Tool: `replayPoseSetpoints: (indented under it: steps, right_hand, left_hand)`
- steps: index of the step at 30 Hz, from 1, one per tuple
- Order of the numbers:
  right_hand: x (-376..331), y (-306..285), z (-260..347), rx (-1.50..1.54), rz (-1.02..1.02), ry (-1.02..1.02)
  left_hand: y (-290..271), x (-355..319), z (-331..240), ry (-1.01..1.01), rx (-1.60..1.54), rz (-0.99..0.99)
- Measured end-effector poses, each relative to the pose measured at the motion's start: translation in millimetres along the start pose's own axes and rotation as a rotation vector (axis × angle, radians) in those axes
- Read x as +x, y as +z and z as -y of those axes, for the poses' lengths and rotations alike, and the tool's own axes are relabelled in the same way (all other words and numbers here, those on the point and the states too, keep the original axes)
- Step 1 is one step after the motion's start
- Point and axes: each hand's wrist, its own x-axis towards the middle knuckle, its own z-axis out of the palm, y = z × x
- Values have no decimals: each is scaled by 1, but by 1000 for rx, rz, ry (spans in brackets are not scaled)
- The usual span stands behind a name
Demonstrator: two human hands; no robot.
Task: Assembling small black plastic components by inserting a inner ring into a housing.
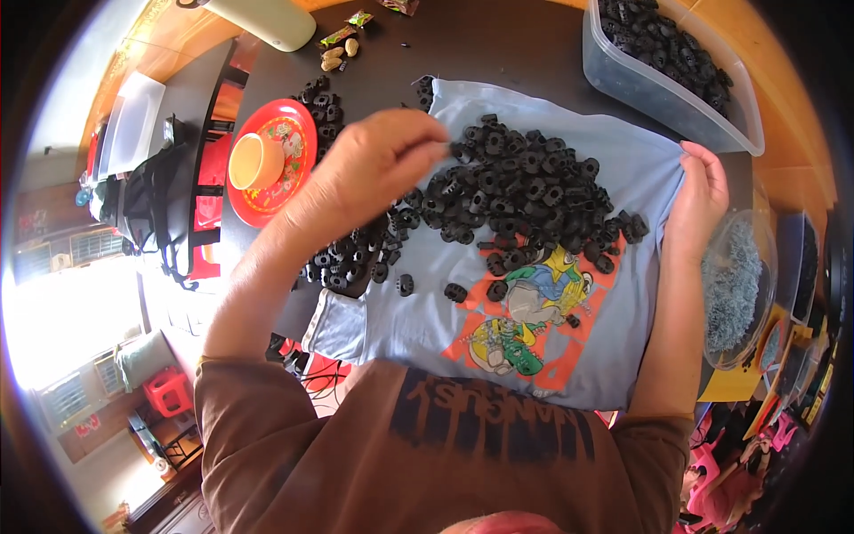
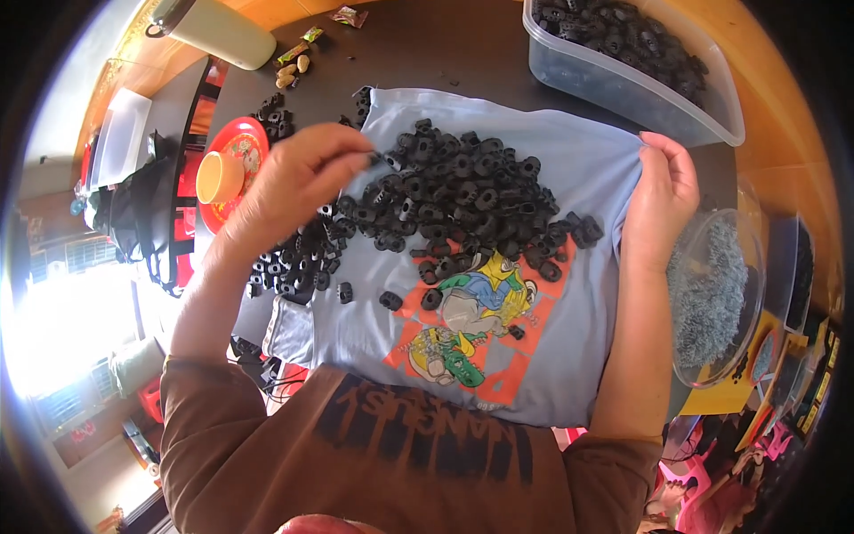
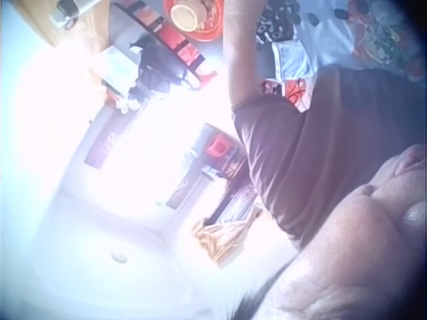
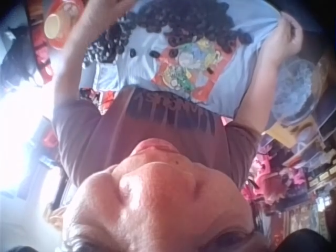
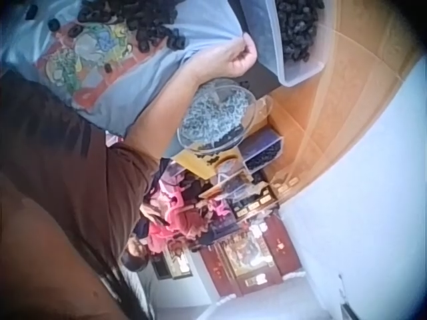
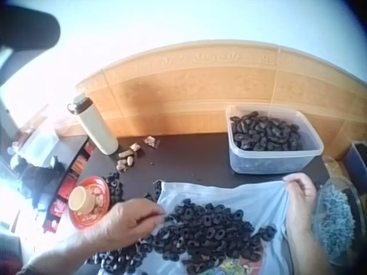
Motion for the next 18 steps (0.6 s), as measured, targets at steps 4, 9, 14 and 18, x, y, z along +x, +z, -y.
replayPoseSetpoints:
  steps: [4, 9, 14, 18]
  right_hand:
    - [0, 1, 1, -9, 5, -2]
    - [1, 1, 0, 13, 17, -10]
    - [2, -1, -2, 18, 30, -13]
    - [1, -1, -3, 6, 31, -15]
  left_hand:
    - [0, 14, 4, 254, 252, -146]
    - [7, 47, 35, 264, 477, -267]
    - [16, 41, 40, 272, 545, -288]
    - [16, 22, 32, 267, 580, -267]
